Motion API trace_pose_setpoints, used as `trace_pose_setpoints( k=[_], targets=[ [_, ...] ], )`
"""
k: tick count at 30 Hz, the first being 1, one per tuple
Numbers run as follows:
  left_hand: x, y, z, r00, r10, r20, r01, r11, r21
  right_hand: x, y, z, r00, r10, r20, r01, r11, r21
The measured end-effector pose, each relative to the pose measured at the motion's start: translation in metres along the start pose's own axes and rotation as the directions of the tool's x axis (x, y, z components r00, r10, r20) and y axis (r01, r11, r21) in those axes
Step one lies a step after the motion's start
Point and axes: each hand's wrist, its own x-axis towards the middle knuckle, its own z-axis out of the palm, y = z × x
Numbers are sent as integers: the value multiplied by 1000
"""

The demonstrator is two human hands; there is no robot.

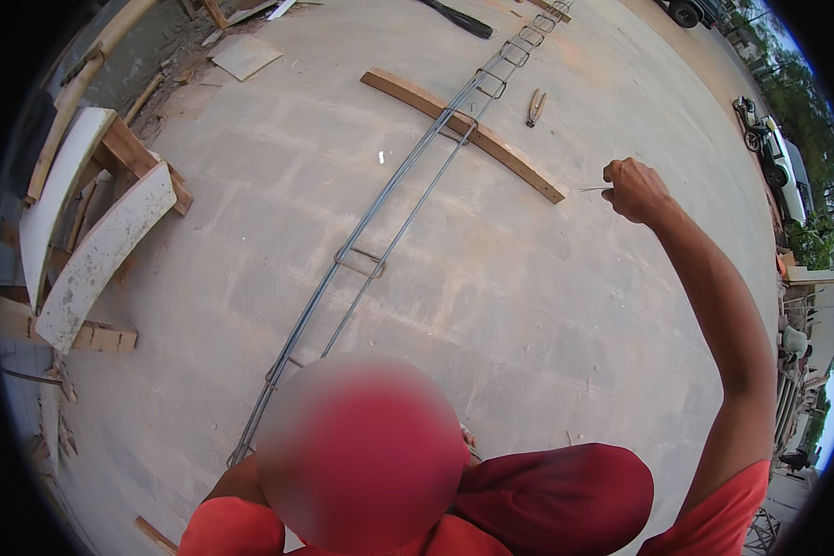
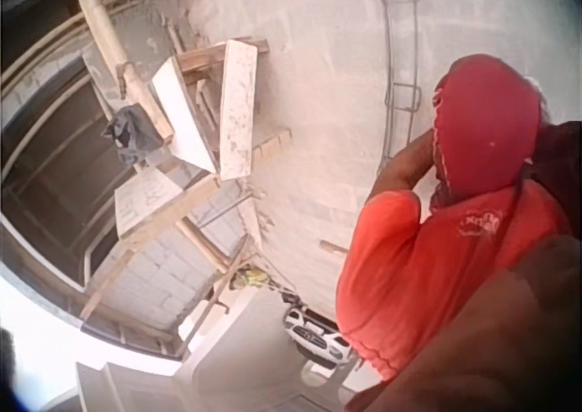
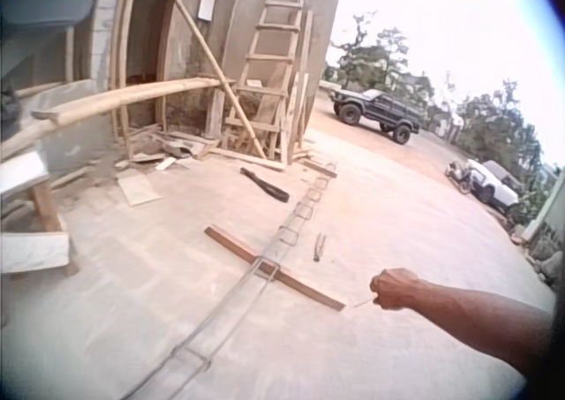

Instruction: The person assembles a rebar cage by tying steel bars together with wire using pliers. They work on a concrete floor, repeatedly wrapping wire around intersections and twisting it to secure the structure. The person also moves the cage and handles a bundle of wire during the process.

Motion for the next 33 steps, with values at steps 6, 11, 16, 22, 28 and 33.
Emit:
trace_pose_setpoints(
  k=[6, 11, 16, 22, 28, 33],
  targets=[
    [8, -16, 21, 990, -28, -135, 39, 996, 85, 69, -9, 41, 974, -83, 212, 79, 996, 29],
    [1, -36, 21, 975, -51, -215, 84, 985, 149, 180, -70, 115, 997, -61, -40, 69, 957, 282],
    [-10, -43, 31, 951, -127, -281, 187, 962, 198, 247, -137, 131, 990, -30, -141, 87, 904, 419],
    [0, -38, 30, 926, -206, -317, 280, 937, 208, 312, -111, 150, 975, -153, -158, 205, 892, 402],
    [9, -27, 16, 883, -349, -312, 422, 882, 208, 328, -107, 161, 908, -266, -325, 397, 796, 457],
    [23, -9, 6, 782, -519, -346, 598, 782, 179, 318, -117, 165, 783, -340, -521, 601, 630, 491]
  ],
)
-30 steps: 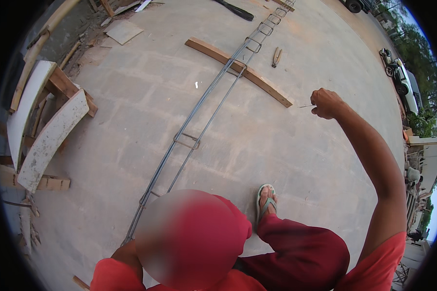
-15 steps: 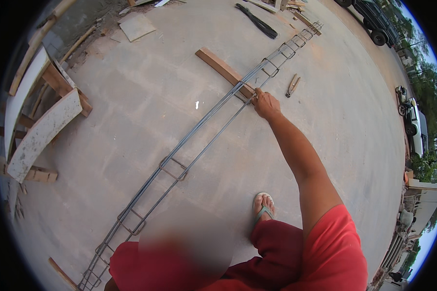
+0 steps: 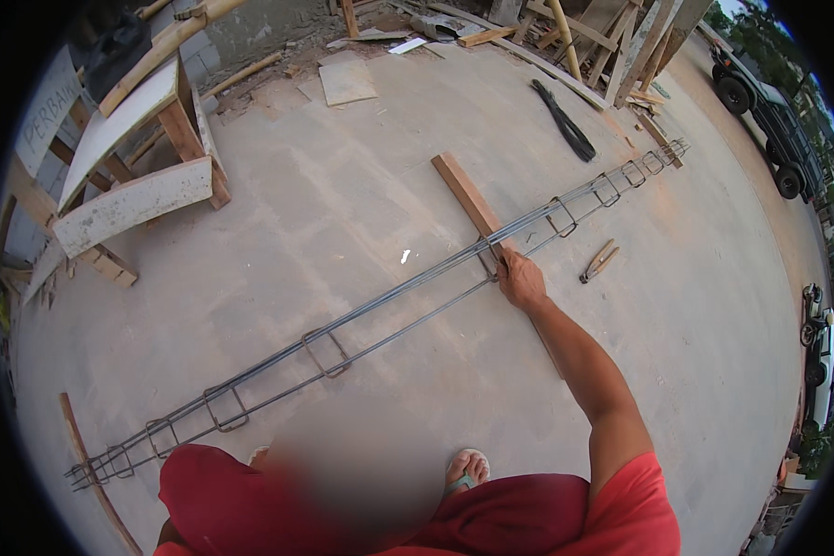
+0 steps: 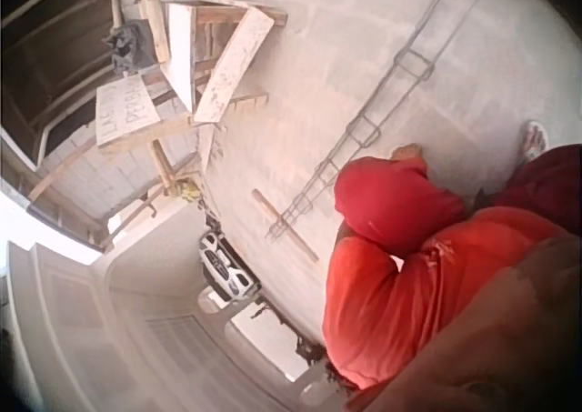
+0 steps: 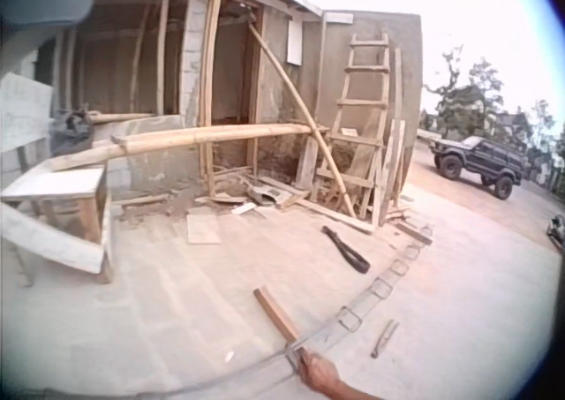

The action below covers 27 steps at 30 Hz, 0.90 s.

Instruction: The person assembles a rebar cage by tying steel bars together with wire using pliers. They work on a concrete floor, repeatedly wrapping wire around intersections and twisting it to secure the structure. The person also moves the cage and handles a bundle of wire during the process.

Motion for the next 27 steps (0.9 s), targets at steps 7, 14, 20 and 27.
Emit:
trace_pose_setpoints(
  k=[7, 14, 20, 27],
  targets=[
    [35, 87, -39, 743, -667, 55, 658, 712, -247, -18, -40, 20, 993, -119, 9, 118, 987, 113],
    [55, 109, 0, 931, -356, 78, 310, 660, -685, -33, -74, 34, 961, -266, 73, 253, 955, 155],
    [105, 151, -19, 934, -280, 222, 339, 889, -308, -38, -91, 34, 953, -270, 134, 252, 958, 140],
    [106, 149, -5, 970, -197, 142, 222, 955, -195, -40, -103, 44, 966, -235, 106, 222, 967, 124]
  ],
)
